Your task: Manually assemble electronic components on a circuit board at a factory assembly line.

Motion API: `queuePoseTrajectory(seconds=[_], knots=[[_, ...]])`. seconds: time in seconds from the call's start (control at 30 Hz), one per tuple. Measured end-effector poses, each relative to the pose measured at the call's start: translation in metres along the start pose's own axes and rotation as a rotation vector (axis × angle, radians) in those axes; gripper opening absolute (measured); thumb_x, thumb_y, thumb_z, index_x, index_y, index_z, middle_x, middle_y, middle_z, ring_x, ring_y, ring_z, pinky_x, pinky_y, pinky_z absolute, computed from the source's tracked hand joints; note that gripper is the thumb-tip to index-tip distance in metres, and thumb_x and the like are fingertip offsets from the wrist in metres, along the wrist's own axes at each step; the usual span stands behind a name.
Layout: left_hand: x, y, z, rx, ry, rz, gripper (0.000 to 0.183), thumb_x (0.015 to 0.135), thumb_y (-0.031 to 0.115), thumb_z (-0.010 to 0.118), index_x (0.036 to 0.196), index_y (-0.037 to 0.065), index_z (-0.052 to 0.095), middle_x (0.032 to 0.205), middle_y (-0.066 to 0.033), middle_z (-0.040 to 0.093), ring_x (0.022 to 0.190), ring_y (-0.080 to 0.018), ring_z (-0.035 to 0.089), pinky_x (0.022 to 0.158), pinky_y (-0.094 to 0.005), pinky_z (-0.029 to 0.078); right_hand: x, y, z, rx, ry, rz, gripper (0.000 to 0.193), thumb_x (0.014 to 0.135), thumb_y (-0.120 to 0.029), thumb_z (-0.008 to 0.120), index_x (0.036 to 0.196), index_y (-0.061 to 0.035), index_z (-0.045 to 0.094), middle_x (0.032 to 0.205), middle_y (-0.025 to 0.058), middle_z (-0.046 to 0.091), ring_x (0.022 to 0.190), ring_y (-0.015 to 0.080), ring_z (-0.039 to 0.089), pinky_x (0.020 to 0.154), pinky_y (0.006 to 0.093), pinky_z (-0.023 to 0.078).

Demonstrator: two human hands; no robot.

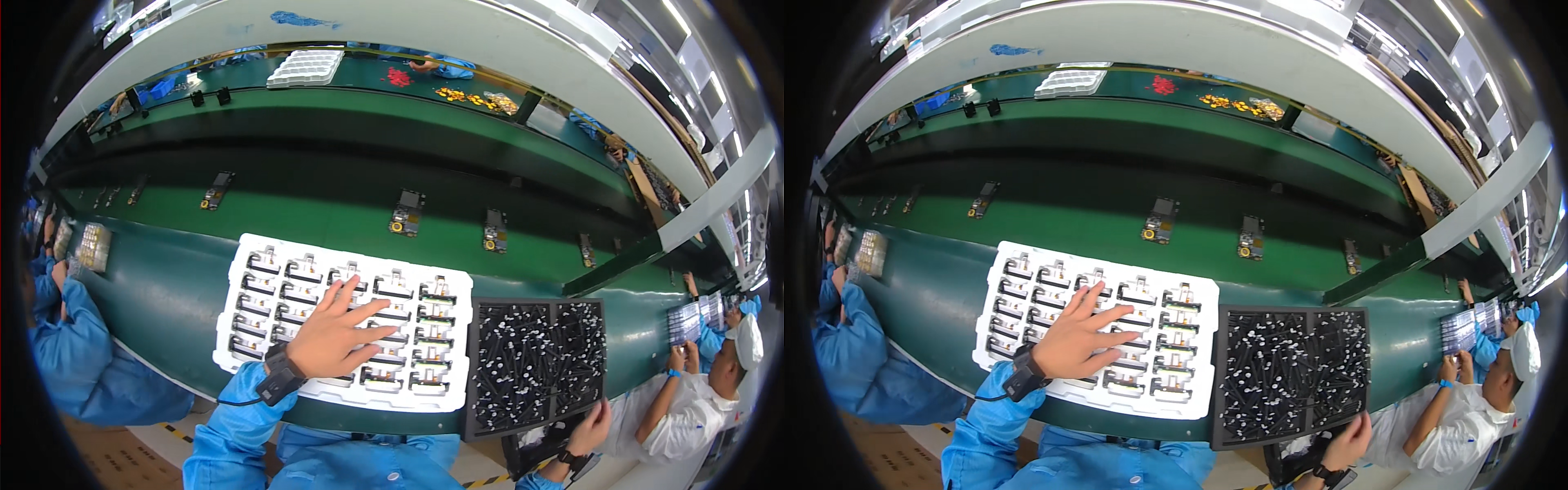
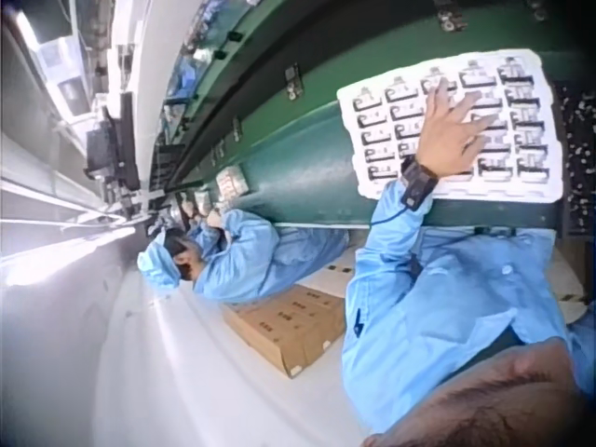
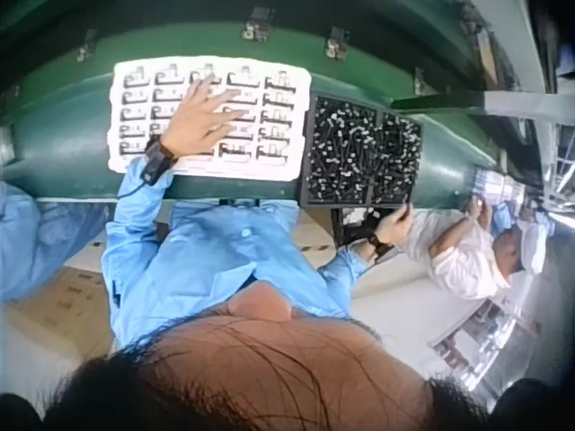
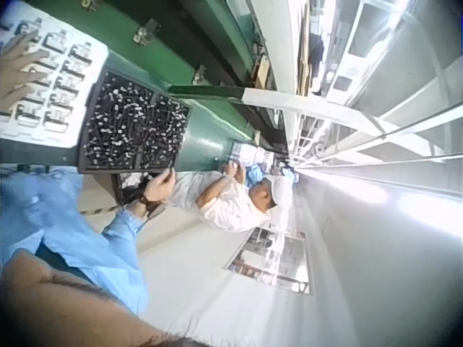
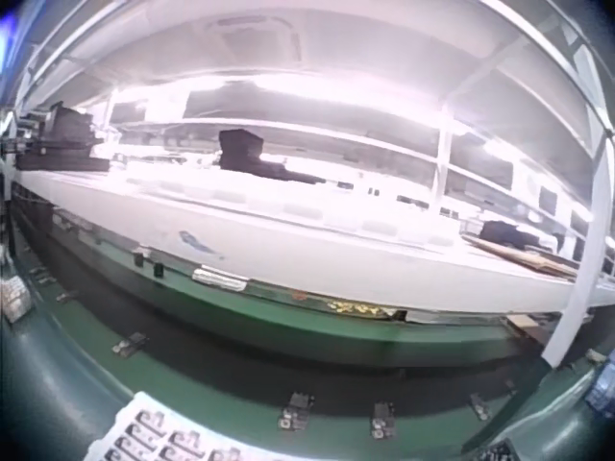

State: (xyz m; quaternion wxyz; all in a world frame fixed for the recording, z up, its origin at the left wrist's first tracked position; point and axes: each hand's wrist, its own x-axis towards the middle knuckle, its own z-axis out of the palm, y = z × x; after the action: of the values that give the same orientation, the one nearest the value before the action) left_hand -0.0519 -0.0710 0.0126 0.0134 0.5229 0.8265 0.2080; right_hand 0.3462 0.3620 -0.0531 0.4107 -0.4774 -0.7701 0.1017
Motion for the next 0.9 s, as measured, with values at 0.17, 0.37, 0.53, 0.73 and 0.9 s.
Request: queuePoseTrajectory(seconds=[0.17,0.37,0.53,0.73,0.9], knots=[[0.011,0.001,0.006,-0.018,0.043,0.034,0.041,0.098,0.018,0.065,0.138,0.022,0.071,0.158,-0.0059,0.053,0.153,-0.0533,0.029,0.125,-0.0646,0.023,-0.042,-0.287,0.023,0.412,-0.631,-0.817,0.026,0.089,-0.008,0.076,0.113,-0.0023,0.075,0.106,0.0121,0.075,0.088,0.0283,0.072,0.081,0.04,0.059],[0.009,-0.001,0.009,-0.014,0.084,0.02,0.041,0.096,0.015,0.068,0.137,0.019,0.07,0.157,-0.0048,0.054,0.152,-0.0495,0.032,0.124,-0.063,0.027,-0.104,-0.343,0.073,0.183,-0.75,-1.101,0.024,0.088,-0.018,0.076,0.11,-0.0076,0.075,0.105,0.0029,0.067,0.091,0.0234,0.065,0.071,0.0368,0.057],[0.008,-0.001,0.007,-0.019,0.098,0.03,0.04,0.095,0.015,0.069,0.135,0.019,0.071,0.157,-0.0037,0.053,0.152,-0.0481,0.032,0.123,-0.0633,0.028,-0.108,-0.343,0.071,0.196,-0.779,-1.093,0.016,0.082,-0.015,0.074,0.098,-0.0108,0.076,0.101,0.001,0.066,0.091,0.0223,0.063,0.07,0.0364,0.054],[0.008,-0.004,0.012,-0.025,0.129,0.047,0.04,0.094,0.015,0.07,0.134,0.02,0.072,0.156,-0.0035,0.054,0.151,-0.0478,0.034,0.122,-0.0637,0.03,-0.111,-0.361,0.078,0.049,-0.878,-1.084,0.013,0.084,-0.015,0.074,0.094,-0.0072,0.07,0.096,0.0055,0.065,0.091,0.0265,0.063,0.074,0.0394,0.056],[0.008,-0.002,0.013,0.005,0.1,0.011,0.041,0.094,0.016,0.069,0.134,0.021,0.073,0.154,-0.0031,0.056,0.15,-0.0476,0.035,0.122,-0.0642,0.03,-0.101,-0.366,0.087,0.03,-1.03,-1.08,0.016,0.086,-0.016,0.076,0.096,-0.0064,0.068,0.097,0.0083,0.065,0.094,0.0298,0.063,0.077,0.041,0.057]])
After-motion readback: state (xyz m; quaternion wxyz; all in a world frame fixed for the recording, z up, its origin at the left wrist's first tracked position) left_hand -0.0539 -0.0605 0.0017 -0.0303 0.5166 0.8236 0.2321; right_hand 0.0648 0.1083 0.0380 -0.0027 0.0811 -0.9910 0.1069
